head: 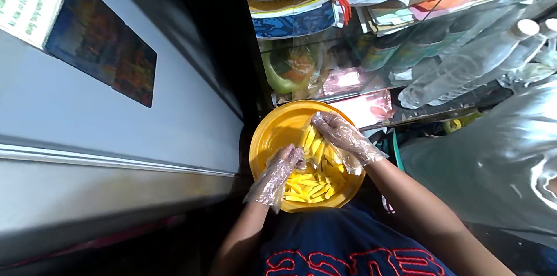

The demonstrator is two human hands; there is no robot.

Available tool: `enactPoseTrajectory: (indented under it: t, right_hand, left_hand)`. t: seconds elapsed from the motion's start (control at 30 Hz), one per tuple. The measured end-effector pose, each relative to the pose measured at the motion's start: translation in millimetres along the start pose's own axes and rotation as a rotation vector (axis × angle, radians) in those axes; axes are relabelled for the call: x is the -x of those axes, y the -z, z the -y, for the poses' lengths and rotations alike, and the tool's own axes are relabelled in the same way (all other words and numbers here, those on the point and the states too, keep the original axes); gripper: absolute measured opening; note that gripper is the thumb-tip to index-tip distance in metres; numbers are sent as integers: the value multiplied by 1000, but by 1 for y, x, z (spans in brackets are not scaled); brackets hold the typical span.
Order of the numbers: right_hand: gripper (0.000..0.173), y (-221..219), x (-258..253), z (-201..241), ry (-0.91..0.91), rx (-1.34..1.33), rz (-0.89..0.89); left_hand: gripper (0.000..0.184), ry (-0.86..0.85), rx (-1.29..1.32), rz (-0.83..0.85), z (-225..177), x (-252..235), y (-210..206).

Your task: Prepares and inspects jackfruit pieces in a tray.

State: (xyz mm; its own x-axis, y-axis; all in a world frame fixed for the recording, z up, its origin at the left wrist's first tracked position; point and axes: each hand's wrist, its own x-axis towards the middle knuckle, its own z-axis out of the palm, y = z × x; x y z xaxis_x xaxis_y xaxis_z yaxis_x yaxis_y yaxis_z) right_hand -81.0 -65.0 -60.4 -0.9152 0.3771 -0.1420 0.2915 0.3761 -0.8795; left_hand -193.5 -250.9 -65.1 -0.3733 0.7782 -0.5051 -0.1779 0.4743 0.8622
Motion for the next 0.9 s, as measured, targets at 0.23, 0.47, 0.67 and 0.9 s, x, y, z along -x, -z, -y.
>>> enactPoseTrajectory:
  t: [0.23, 0.47, 0.67, 0.9]
  right_hand:
    - [39, -3, 0, -1, -109, -10, -72]
    - [30, -20, -1, 4, -149, -114, -133]
    - [25, -20, -8, -6, -23, -158, -33]
    - [18, -39, -7, -12, 103, -36, -88]
  left_hand:
    - [25, -156, 99, -231, 16, -5, -13]
    - [40, -155, 679, -152, 20, -9, -29]
    - [38, -75, 621, -242, 11, -3, -28]
    - [42, -73, 563, -316, 12, -3, -33]
